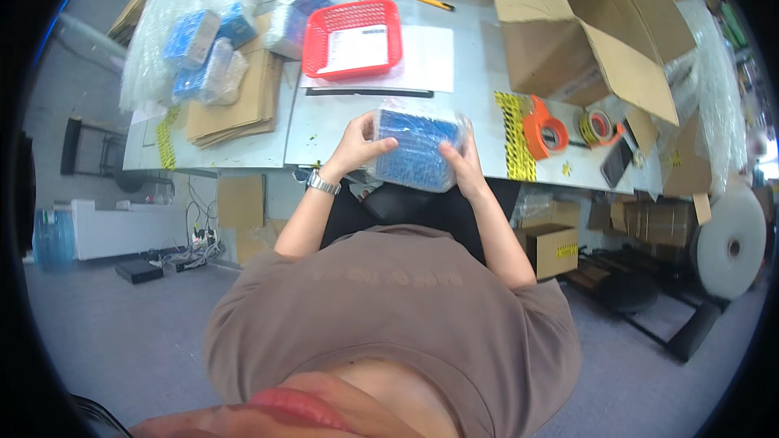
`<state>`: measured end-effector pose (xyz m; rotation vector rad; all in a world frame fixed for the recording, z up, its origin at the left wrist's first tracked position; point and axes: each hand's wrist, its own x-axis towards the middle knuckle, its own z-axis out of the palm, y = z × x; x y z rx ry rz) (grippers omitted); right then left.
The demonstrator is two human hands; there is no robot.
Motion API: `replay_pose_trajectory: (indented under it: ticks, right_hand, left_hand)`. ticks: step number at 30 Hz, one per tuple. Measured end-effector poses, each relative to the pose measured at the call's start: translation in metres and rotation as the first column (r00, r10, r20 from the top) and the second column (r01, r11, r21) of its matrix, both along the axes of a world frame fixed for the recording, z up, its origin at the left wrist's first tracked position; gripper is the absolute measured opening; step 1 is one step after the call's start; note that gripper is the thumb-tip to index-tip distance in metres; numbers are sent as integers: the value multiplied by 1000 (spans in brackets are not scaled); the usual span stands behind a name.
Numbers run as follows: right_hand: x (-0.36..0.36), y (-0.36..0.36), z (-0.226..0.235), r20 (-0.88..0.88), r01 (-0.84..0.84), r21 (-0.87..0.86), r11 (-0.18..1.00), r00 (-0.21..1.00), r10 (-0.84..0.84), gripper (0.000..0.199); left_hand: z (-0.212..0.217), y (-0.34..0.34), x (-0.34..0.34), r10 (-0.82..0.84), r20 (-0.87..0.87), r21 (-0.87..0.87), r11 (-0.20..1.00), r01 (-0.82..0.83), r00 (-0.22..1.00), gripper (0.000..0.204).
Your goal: The person wraps small blue boxes in bubble wrap and secures them with tape. They retrieve boxes from a cardboard carton, place them on a sheet of bubble wrap, fold the wrap around each box, and seal it with clear packing tape using a handheld dispenser.
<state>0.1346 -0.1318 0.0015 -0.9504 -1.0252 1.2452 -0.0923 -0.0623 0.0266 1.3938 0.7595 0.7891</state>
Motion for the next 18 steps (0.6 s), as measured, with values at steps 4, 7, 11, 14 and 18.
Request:
replay_pose_trajectory:
  ticks: [4, 7, 11, 14, 18]
  right_hand:
    - [-5, 11, 10, 145, -47, -30, 998, 988, 51, 61]
    - [-1, 14, 0, 242, -7, -51, 999, 970, 19, 46]
    - [-3, 12, -10, 313, 7, -76, 997, 950, 18, 34]
    - [-11, 8, -4, 415, -58, -91, 994, 906, 91, 31]
    - [-11, 7, 4, 574, -178, -69, 982, 797, 185, 32]
  left_hand:
    - [32, 2, -58, 435, -184, 208, 894, -398, 881, 47]
    - [54, 21, -101, 715, 170, 328, 608, -723, 678, 52]
    - [91, 50, -134, 851, 117, 618, 341, -708, 512, 66]
    - [112, 99, -153, 923, 16, 817, 210, -537, 385, 72]
    - [128, 196, -154, 903, 213, 939, -83, -334, 374, 73]
